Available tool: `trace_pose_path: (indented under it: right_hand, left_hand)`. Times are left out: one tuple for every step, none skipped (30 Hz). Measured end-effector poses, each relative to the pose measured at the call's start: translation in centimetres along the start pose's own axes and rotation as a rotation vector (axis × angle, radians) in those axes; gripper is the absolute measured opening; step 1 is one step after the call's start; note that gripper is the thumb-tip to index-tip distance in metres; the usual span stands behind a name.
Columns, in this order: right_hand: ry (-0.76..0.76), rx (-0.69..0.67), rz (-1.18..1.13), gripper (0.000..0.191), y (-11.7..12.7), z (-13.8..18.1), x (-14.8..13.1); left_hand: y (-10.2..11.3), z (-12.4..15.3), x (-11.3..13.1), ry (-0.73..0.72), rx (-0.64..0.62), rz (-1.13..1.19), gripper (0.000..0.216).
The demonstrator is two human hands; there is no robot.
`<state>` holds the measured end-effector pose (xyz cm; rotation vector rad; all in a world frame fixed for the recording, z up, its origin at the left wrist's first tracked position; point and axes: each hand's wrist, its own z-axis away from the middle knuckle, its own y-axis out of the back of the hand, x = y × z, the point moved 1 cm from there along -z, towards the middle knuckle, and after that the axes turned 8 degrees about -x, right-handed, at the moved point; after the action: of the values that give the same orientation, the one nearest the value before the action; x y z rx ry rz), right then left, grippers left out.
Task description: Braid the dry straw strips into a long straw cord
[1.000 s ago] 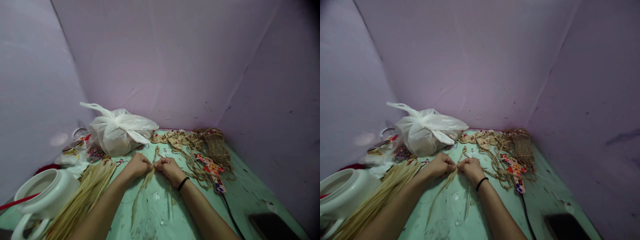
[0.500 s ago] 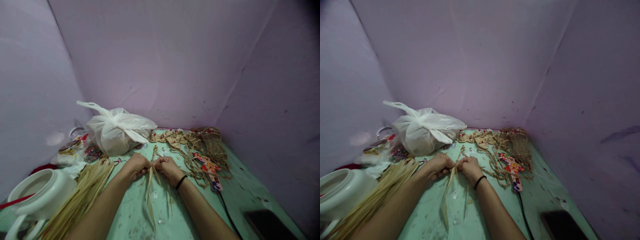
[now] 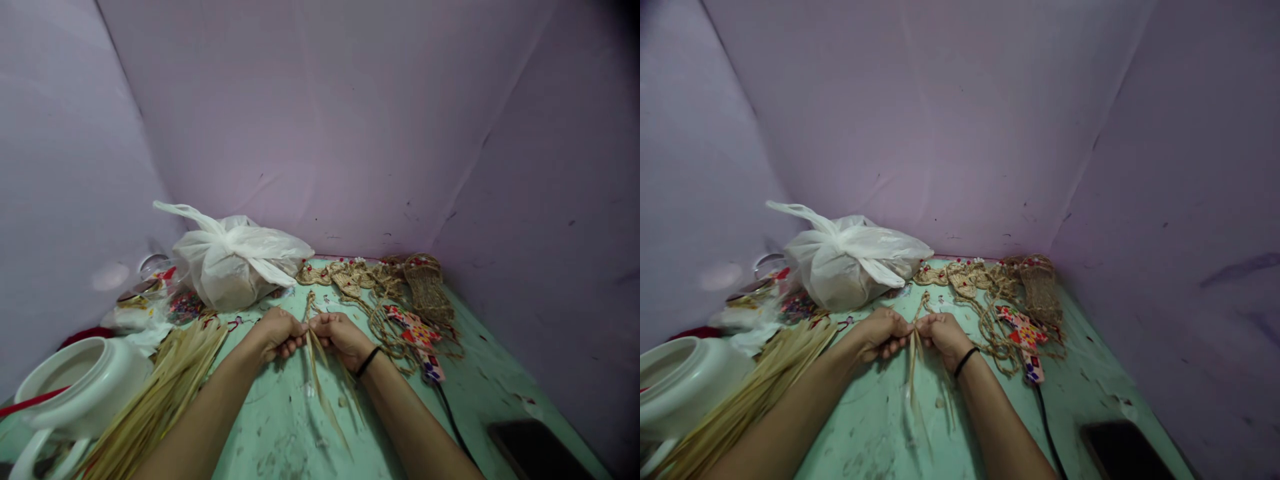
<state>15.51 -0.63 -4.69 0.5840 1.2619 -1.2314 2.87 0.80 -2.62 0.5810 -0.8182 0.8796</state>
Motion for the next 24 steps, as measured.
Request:
trace_pose_path:
  right_hand:
    - [0.008, -0.017, 0.006, 0.011, 0.08, 0.02, -0.02]
    - [0.013, -0.029, 0.011, 0.012, 0.17, 0.03, -0.01]
    - [0.013, -0.039, 0.014, 0.012, 0.26, 0.01, 0.03]
    - [0.014, -0.042, 0.016, 0.012, 0.33, -0.01, 0.06]
    - [0.012, -0.041, 0.02, 0.011, 0.39, -0.04, 0.09]
    - [0.01, -0.036, 0.024, 0.011, 0.43, -0.06, 0.09]
    - [0.007, -0.034, 0.029, 0.01, 0.44, -0.08, 0.08]
    - [0.003, -0.036, 0.032, 0.009, 0.43, -0.09, 0.05]
    - [-0.003, -0.038, 0.034, 0.008, 0.4, -0.08, 0.01]
    - [-0.011, -0.037, 0.039, 0.008, 0.37, -0.07, -0.03]
    - [-0.018, -0.035, 0.045, 0.007, 0.34, -0.06, -0.06]
    - [-0.018, -0.029, 0.057, 0.006, 0.33, -0.06, -0.08]
    - [-0.011, -0.019, 0.075, 0.005, 0.33, -0.05, -0.09]
    - [0.001, -0.006, 0.1, 0.004, 0.35, -0.06, -0.09]
    - [0.012, 0.01, 0.128, 0.004, 0.36, -0.07, -0.08]
    - [0.02, 0.03, 0.157, 0.003, 0.39, -0.09, -0.07]
    - [0.024, 0.052, 0.186, 0.003, 0.41, -0.11, -0.07]
    - [0.025, 0.075, 0.213, 0.003, 0.42, -0.13, -0.07]
    - [0.024, 0.096, 0.239, 0.003, 0.42, -0.16, -0.08]
    - [0.024, 0.111, 0.263, 0.003, 0.42, -0.18, -0.1]
    - [0.027, 0.12, 0.286, 0.004, 0.41, -0.19, -0.13]
    - [0.029, 0.123, 0.307, 0.005, 0.4, -0.2, -0.17]
    - [0.031, 0.126, 0.324, 0.005, 0.4, -0.21, -0.2]
    - [0.033, 0.13, 0.339, 0.006, 0.42, -0.21, -0.23]
  left_hand:
    - [0.04, -0.01, 0.0, 0.006, 0.022, -0.025, 0.019]
    - [0.07, 0.0, 0.0, 0.012, 0.041, -0.049, 0.019]
    - [0.08, 0.02, 0.02, 0.015, 0.056, -0.07, 0.019]
    - [0.09, 0.06, 0.03, 0.014, 0.063, -0.082, 0.018]
    - [0.1, 0.11, 0.05, 0.013, 0.067, -0.087, 0.016]
    - [0.12, 0.15, 0.05, 0.012, 0.07, -0.086, 0.014]
    - [0.16, 0.19, 0.04, 0.005, 0.069, -0.081, 0.012]
    - [0.2, 0.21, 0.03, -0.007, 0.06, -0.072, 0.01]
    - [0.24, 0.22, 0.01, -0.021, 0.041, -0.059, 0.009]
    - [0.27, 0.2, -0.01, -0.037, 0.019, -0.043, 0.008]
    - [0.28, 0.16, -0.05, -0.051, 0.002, -0.029, 0.008]
    - [0.28, 0.11, -0.08, -0.06, -0.004, -0.022, 0.008]
    - [0.25, 0.04, -0.11, -0.065, 0.005, -0.021, 0.008]
    - [0.2, -0.05, -0.14, -0.066, 0.028, -0.025, 0.007]
    - [0.13, -0.13, -0.17, -0.071, 0.057, -0.032, 0.007]
    - [0.05, -0.22, -0.21, -0.079, 0.08, -0.038, 0.006]
    - [-0.05, -0.31, -0.25, -0.09, 0.092, -0.041, 0.006]
    - [-0.13, -0.39, -0.29, -0.1, 0.096, -0.042, 0.006]
    - [-0.19, -0.46, -0.34, -0.108, 0.096, -0.044, 0.006]
    - [-0.23, -0.51, -0.39, -0.116, 0.094, -0.05, 0.007]
    - [-0.25, -0.54, -0.43, -0.121, 0.095, -0.06, 0.007]
    - [-0.25, -0.56, -0.45, -0.127, 0.1, -0.074, 0.008]
    - [-0.24, -0.55, -0.45, -0.135, 0.106, -0.092, 0.009]
    - [-0.23, -0.54, -0.43, -0.146, 0.111, -0.112, 0.01]
